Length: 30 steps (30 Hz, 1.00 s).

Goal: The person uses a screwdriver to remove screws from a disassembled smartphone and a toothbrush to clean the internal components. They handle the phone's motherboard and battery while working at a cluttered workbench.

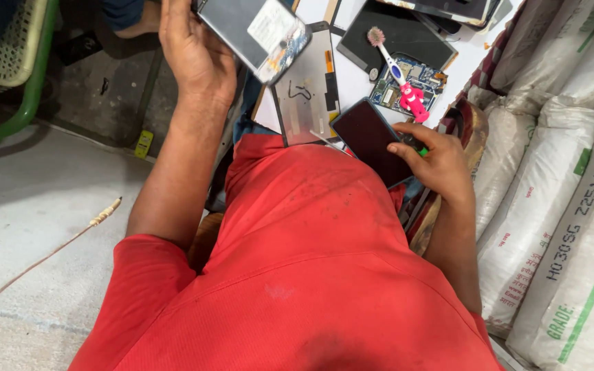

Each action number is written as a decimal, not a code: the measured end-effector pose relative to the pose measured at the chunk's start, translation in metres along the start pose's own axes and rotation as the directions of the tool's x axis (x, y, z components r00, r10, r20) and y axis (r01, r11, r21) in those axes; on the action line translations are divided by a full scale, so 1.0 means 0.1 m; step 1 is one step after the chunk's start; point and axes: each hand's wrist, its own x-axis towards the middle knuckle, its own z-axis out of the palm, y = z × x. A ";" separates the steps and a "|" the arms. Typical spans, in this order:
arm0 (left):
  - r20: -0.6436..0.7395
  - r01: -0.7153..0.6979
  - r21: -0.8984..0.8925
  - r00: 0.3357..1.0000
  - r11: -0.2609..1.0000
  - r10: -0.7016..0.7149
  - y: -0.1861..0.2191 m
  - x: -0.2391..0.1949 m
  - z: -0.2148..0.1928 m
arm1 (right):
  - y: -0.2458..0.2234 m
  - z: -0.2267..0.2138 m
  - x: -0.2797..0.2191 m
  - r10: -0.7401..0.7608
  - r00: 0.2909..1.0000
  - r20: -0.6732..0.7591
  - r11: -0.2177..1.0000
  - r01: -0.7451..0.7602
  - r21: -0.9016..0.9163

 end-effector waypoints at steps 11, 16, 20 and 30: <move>0.033 0.221 -0.092 0.975 0.971 -0.219 -0.13 -0.12 -0.24 | 0.02 0.13 -0.30 -0.139 0.894 -0.427 0.990 0.116 -0.080; 0.138 0.307 -0.011 0.943 0.952 -0.302 0.00 -0.25 -0.20 | 0.28 0.10 -0.25 0.387 0.823 -0.415 0.492 0.197 0.848; 0.141 0.345 -0.064 0.932 0.936 -0.334 -0.04 -0.27 -0.05 | 0.23 0.13 -0.10 0.315 0.815 -0.486 0.538 0.269 0.799; 0.212 0.399 -0.058 0.901 0.915 -0.379 0.20 -0.17 -0.51 | -0.46 0.59 0.04 -0.105 0.976 -0.192 0.940 0.161 0.302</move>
